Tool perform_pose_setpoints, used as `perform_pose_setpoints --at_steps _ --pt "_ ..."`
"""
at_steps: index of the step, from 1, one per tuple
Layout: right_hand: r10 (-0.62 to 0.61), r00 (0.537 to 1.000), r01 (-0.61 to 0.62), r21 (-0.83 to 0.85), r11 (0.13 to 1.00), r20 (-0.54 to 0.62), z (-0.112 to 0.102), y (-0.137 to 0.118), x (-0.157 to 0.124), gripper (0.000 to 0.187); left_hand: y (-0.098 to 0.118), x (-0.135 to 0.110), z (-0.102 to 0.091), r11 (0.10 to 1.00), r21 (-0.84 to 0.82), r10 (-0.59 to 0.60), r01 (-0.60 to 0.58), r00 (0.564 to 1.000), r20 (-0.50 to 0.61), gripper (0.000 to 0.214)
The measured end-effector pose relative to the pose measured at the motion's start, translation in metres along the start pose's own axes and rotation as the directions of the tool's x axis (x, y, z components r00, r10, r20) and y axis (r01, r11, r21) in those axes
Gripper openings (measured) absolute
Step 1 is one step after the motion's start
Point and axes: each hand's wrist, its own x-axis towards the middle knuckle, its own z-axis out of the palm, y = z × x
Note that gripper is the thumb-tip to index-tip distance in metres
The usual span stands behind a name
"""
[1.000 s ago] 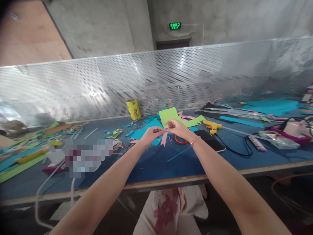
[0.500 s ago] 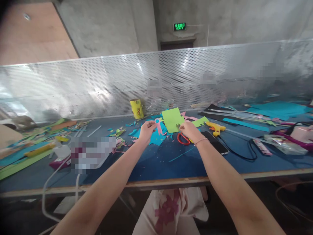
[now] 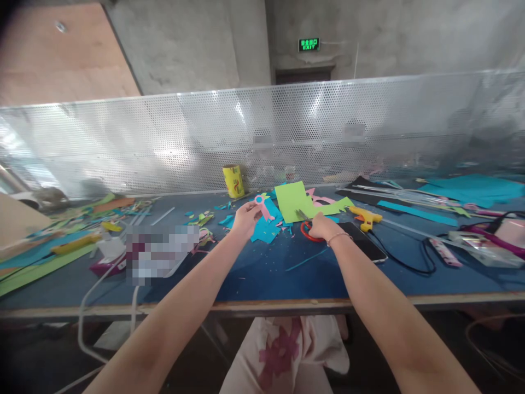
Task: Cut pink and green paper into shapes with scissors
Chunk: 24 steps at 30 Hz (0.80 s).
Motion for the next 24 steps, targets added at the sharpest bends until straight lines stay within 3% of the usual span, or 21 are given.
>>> perform_pose_setpoints --at_steps 4,11,17,24 --pt "-0.059 0.995 0.063 0.047 0.997 -0.081 -0.001 0.001 0.001 0.052 0.002 0.002 -0.002 0.998 -0.061 0.001 -0.003 0.999 -0.039 0.015" --pt "-0.344 0.93 0.367 0.256 0.894 -0.132 -0.013 -0.013 -0.013 0.068 0.008 0.007 -0.004 0.99 -0.138 0.003 -0.017 0.995 -0.101 0.025" --pt "-0.478 0.878 0.439 0.424 0.792 -0.015 -0.015 -0.017 -0.024 0.061 0.02 0.009 -0.009 0.979 -0.193 0.053 -0.064 0.997 -0.062 0.013" --pt "-0.567 0.824 0.495 0.482 0.723 0.004 -0.017 -0.024 -0.034 0.052 0.022 0.014 -0.017 0.978 -0.148 0.133 -0.148 0.986 -0.105 0.018"
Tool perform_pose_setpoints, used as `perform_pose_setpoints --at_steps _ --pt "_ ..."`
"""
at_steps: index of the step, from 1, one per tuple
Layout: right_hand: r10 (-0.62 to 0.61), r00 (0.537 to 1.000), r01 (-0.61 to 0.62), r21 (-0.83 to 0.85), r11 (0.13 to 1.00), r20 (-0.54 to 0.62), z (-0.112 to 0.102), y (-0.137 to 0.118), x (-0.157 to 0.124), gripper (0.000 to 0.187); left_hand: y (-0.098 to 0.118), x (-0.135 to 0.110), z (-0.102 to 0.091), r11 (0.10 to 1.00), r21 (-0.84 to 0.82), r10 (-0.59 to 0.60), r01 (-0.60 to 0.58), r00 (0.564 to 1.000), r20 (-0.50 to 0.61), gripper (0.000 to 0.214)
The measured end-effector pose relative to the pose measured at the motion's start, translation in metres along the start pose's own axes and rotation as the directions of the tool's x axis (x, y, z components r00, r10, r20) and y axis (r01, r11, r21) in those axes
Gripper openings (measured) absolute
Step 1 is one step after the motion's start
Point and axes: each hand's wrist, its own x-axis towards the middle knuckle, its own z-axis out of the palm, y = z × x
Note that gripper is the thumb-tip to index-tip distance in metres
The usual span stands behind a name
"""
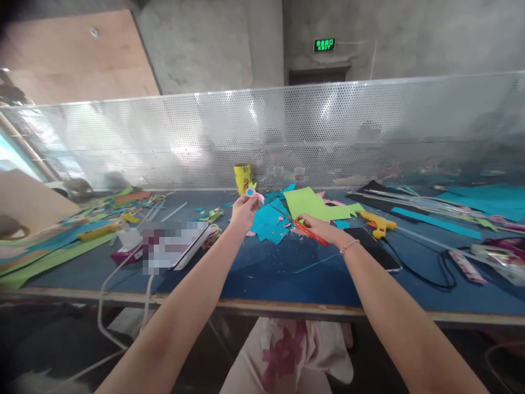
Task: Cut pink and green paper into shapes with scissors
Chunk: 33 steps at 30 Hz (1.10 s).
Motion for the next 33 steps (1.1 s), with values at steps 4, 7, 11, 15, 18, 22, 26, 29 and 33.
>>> perform_pose_setpoints --at_steps 4,7,11,15,18,22,26,29,33 --pt "-0.048 0.999 0.047 0.015 0.999 0.026 0.001 -0.004 -0.001 0.046 -0.002 0.001 -0.001 0.999 -0.004 0.044 -0.044 0.998 -0.05 0.021" --pt "-0.029 0.999 0.025 0.083 0.996 0.042 0.001 -0.001 0.001 0.047 -0.001 -0.001 0.001 0.999 0.024 0.035 -0.034 0.999 -0.035 0.022" --pt "-0.015 0.998 0.001 0.236 0.972 0.059 0.005 0.01 0.008 0.048 0.001 -0.005 0.003 0.996 0.086 0.04 -0.039 0.999 -0.013 0.023" --pt "0.016 0.998 -0.037 0.351 0.936 0.063 0.011 0.016 0.014 0.042 0.002 -0.007 0.005 0.994 0.11 0.027 -0.026 1.0 -0.004 0.018" --pt "0.042 0.998 -0.056 0.375 0.925 0.045 0.014 0.014 0.015 0.036 0.001 -0.007 0.005 0.991 0.134 0.027 -0.025 1.0 -0.01 0.016" --pt "0.035 0.998 -0.054 0.351 0.935 0.058 0.015 0.013 0.015 0.034 0.0 -0.007 0.005 0.989 0.15 0.019 -0.019 1.0 -0.002 0.015" --pt "0.02 0.998 -0.04 0.366 0.93 0.06 0.015 0.016 0.016 0.036 -0.002 -0.007 0.005 0.988 0.152 0.014 -0.015 1.0 0.008 0.016" --pt "0.019 0.999 -0.033 0.37 0.928 0.041 0.015 0.016 0.015 0.035 -0.002 -0.007 0.005 0.989 0.148 0.016 -0.018 1.0 0.016 0.016" --pt "0.042 0.999 -0.05 0.379 0.924 0.031 0.014 0.009 0.012 0.035 -0.002 -0.007 0.005 0.99 0.138 0.008 -0.011 1.0 0.023 0.017"
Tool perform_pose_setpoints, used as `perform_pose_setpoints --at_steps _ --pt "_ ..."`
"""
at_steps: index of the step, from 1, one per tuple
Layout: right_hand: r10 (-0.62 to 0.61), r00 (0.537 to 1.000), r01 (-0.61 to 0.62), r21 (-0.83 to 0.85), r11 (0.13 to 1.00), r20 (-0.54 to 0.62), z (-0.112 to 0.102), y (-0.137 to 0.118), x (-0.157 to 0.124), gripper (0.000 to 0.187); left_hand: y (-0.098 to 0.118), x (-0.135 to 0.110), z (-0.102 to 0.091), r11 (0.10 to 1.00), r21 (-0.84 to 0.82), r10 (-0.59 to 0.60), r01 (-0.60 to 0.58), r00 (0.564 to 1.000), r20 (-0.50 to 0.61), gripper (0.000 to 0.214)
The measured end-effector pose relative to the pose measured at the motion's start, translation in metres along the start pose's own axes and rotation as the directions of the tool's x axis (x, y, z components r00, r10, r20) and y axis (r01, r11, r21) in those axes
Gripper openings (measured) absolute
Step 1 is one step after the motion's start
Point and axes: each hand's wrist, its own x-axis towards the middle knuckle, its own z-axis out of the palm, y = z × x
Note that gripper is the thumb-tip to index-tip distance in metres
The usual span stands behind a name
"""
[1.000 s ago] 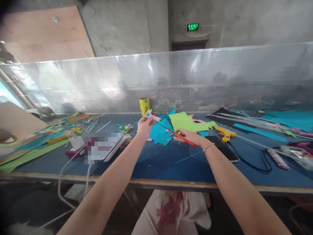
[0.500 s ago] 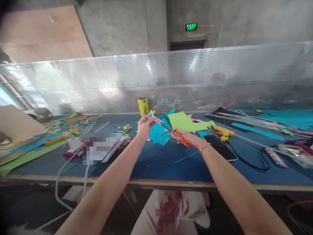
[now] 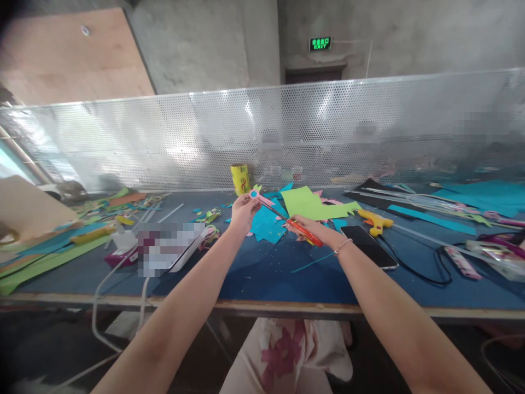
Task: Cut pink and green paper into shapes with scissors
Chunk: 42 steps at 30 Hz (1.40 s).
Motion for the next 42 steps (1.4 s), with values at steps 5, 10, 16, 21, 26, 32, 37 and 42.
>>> perform_pose_setpoints --at_steps 5,10,16,21,26,32,37,42 --pt "0.01 1.0 -0.009 0.043 0.999 -0.002 0.002 -0.005 -0.003 0.028 0.0 -0.001 0.001 0.999 -0.021 -0.029 0.029 1.0 0.008 0.019" --pt "-0.005 1.0 0.005 0.018 1.0 0.008 0.0 0.002 0.001 0.03 0.0 -0.001 0.001 0.998 -0.051 -0.037 0.038 0.999 0.005 0.019" --pt "-0.012 1.0 0.012 0.026 1.0 0.029 0.0 0.0 0.0 0.035 -0.001 0.0 0.0 0.999 -0.021 -0.026 0.026 0.999 0.029 0.021" --pt "-0.004 1.0 0.002 0.057 0.998 0.029 -0.001 0.002 0.001 0.032 -0.003 0.001 0.0 1.0 -0.019 -0.018 0.019 0.999 0.035 0.022" --pt "-0.012 1.0 0.011 0.057 0.998 0.029 -0.002 0.006 0.002 0.03 -0.003 0.0 0.0 1.0 0.025 0.011 -0.012 0.999 0.039 0.02" --pt "0.022 1.0 -0.021 0.028 0.999 -0.007 -0.002 0.006 0.005 0.031 -0.002 -0.001 0.001 0.999 0.047 0.019 -0.021 0.999 0.04 0.018" --pt "-0.021 1.0 0.021 0.048 0.999 -0.003 -0.002 0.003 0.004 0.029 0.0 -0.002 0.001 0.999 0.045 0.018 -0.021 0.998 0.058 0.016" --pt "-0.047 0.999 0.047 -0.019 0.999 -0.007 -0.002 0.005 0.007 0.035 -0.001 -0.002 0.0 0.998 0.058 0.026 -0.03 0.997 0.067 0.012"
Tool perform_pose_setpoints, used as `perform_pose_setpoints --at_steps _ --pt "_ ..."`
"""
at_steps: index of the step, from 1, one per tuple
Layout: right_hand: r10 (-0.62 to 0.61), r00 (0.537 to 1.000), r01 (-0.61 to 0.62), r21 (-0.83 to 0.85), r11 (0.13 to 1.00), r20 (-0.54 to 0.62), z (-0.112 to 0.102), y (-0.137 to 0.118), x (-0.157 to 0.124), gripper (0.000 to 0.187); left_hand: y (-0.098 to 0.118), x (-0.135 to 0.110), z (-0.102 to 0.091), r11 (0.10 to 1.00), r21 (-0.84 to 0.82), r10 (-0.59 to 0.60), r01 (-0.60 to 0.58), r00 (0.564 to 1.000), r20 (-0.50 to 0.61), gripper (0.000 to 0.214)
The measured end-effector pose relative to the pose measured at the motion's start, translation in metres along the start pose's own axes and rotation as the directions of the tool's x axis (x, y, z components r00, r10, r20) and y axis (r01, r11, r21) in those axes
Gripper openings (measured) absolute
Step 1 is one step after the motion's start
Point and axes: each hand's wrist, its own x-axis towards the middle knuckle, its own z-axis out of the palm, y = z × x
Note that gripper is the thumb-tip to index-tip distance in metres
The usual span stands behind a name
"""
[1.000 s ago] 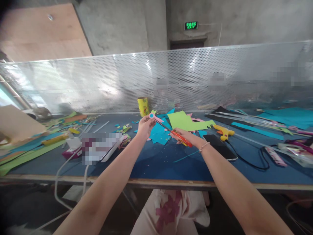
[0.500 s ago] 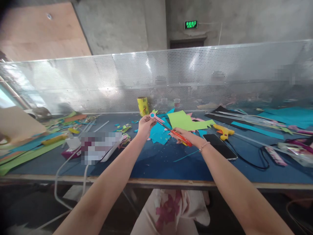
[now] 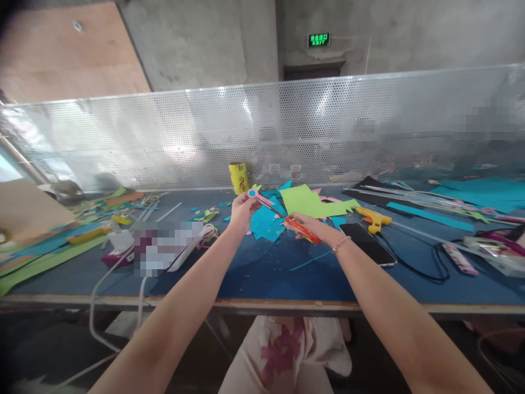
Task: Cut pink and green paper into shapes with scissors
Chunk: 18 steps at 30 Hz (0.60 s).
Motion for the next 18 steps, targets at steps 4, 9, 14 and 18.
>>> perform_pose_setpoints --at_steps 4,9,14,18 --pt "0.025 1.0 -0.026 0.054 0.998 0.009 -0.002 0.005 0.006 0.038 0.0 0.002 -0.001 0.999 -0.053 0.012 -0.01 1.0 0.021 0.006" --pt "0.027 1.0 -0.028 0.099 0.995 0.012 -0.003 0.008 0.007 0.038 0.001 0.003 -0.002 0.998 -0.052 0.019 -0.021 0.999 -0.031 0.009" --pt "0.016 1.0 -0.013 0.094 0.996 -0.027 -0.007 0.015 0.012 0.036 -0.001 0.004 -0.003 0.999 0.014 0.033 -0.032 0.996 -0.082 0.011" --pt "0.004 0.999 -0.002 0.046 0.999 -0.033 -0.009 0.018 0.015 0.032 0.0 0.005 -0.004 0.997 0.052 0.066 -0.062 0.994 -0.092 0.01"
